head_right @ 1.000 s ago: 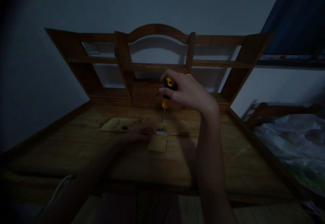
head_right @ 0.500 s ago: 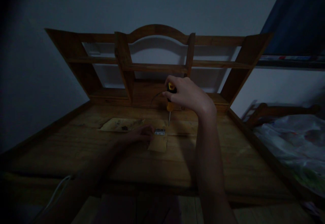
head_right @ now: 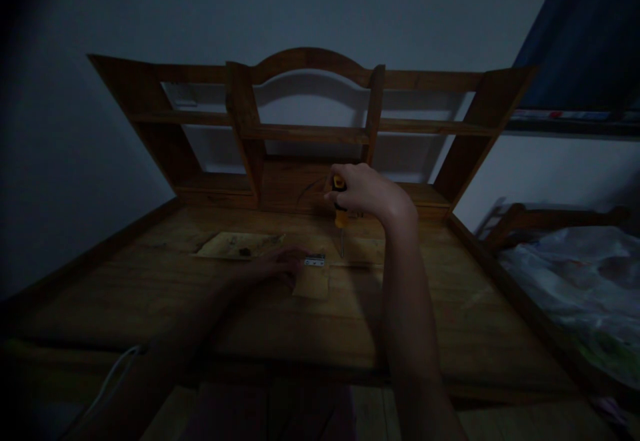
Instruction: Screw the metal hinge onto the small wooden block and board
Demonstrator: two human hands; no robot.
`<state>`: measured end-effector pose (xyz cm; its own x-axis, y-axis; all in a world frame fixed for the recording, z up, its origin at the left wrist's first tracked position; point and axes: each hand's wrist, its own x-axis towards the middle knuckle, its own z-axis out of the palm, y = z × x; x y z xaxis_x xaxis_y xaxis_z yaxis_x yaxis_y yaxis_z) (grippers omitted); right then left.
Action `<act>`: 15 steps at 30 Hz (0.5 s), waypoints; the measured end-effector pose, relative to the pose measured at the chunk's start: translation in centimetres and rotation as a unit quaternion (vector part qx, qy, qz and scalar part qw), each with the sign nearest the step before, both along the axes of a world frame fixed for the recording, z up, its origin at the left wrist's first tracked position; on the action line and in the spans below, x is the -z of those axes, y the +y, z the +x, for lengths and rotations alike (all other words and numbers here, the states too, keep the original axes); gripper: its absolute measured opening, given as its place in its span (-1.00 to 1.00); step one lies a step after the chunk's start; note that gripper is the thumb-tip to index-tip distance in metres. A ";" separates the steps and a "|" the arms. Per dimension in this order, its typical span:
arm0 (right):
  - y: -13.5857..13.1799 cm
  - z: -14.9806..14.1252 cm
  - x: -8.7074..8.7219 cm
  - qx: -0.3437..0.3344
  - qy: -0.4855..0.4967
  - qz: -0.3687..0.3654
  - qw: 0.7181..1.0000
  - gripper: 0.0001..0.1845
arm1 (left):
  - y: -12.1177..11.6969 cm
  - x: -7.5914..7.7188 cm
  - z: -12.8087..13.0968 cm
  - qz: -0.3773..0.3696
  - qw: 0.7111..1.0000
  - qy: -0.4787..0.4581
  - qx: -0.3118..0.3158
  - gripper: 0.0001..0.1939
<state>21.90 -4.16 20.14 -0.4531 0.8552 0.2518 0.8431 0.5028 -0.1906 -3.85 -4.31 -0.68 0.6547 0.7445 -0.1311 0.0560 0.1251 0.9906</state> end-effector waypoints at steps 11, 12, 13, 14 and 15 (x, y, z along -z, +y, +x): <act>0.5 0.0 0.3 -0.001 -0.001 0.002 1.000 -0.71 | 0.2 0.2 0.0 0.006 1.000 0.008 -0.005 -0.52; 0.5 0.0 0.3 0.000 -0.002 0.002 1.000 -0.70 | 0.2 0.2 0.0 0.005 1.000 0.007 -0.004 -0.52; 0.6 0.1 0.3 0.001 -0.001 0.001 1.000 -0.70 | 0.2 0.3 0.0 0.005 1.000 0.007 -0.005 -0.50; 0.6 0.1 0.3 0.002 0.000 -0.001 1.000 -0.70 | 0.3 0.3 0.0 0.005 1.000 0.006 -0.009 -0.48; 0.6 0.1 0.3 0.003 0.002 -0.002 1.000 -0.69 | 0.3 0.4 0.0 0.006 1.000 0.005 -0.014 -0.45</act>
<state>21.99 -3.53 19.79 -0.4463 0.8593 0.2498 0.8459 0.4962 -0.1954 -3.87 -4.03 -1.03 0.6322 0.7641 -0.1282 0.0627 0.1144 0.9914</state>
